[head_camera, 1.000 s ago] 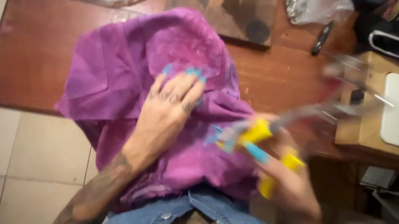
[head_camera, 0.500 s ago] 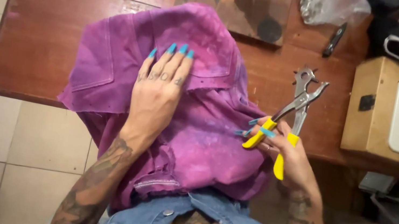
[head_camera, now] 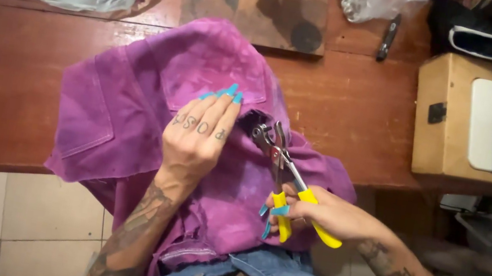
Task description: Marking and punching holes in a purple garment using a marker and a rotary hole punch tool
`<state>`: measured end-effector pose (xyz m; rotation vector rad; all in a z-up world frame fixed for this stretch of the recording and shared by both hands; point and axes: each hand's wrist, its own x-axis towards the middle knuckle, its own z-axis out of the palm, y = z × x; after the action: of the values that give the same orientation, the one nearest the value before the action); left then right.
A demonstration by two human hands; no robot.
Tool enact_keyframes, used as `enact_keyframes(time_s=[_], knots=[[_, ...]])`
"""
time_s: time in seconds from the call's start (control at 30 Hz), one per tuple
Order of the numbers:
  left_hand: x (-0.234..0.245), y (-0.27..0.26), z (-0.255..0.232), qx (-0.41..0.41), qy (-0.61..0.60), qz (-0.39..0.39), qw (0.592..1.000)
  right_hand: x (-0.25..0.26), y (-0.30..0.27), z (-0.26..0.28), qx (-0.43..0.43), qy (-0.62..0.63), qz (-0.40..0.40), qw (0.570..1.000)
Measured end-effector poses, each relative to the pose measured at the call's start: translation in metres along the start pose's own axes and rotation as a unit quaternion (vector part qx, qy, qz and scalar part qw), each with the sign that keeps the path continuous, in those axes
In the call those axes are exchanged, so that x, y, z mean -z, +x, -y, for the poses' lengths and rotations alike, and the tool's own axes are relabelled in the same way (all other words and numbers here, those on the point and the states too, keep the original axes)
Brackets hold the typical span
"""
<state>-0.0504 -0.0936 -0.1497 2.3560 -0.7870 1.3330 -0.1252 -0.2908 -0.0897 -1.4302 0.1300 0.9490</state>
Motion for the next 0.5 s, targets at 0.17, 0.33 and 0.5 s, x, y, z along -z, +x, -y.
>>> enact_keyframes(time_s=[0.17, 0.33, 0.5], knots=[[0.001, 0.007, 0.003, -0.012, -0.067, -0.048, 0.997, 0.001, 0.008, 0.005, -0.046, 0.042, -0.019, 0.998], [-0.001, 0.006, 0.005, -0.003, -0.072, -0.033, 0.997, 0.0, 0.011, -0.001, -0.004, -0.02, -0.009, 1.0], [0.008, 0.001, 0.009, 0.012, -0.123, 0.047, 0.991, -0.007, -0.01, -0.017, -0.092, -0.027, -0.128, 0.987]])
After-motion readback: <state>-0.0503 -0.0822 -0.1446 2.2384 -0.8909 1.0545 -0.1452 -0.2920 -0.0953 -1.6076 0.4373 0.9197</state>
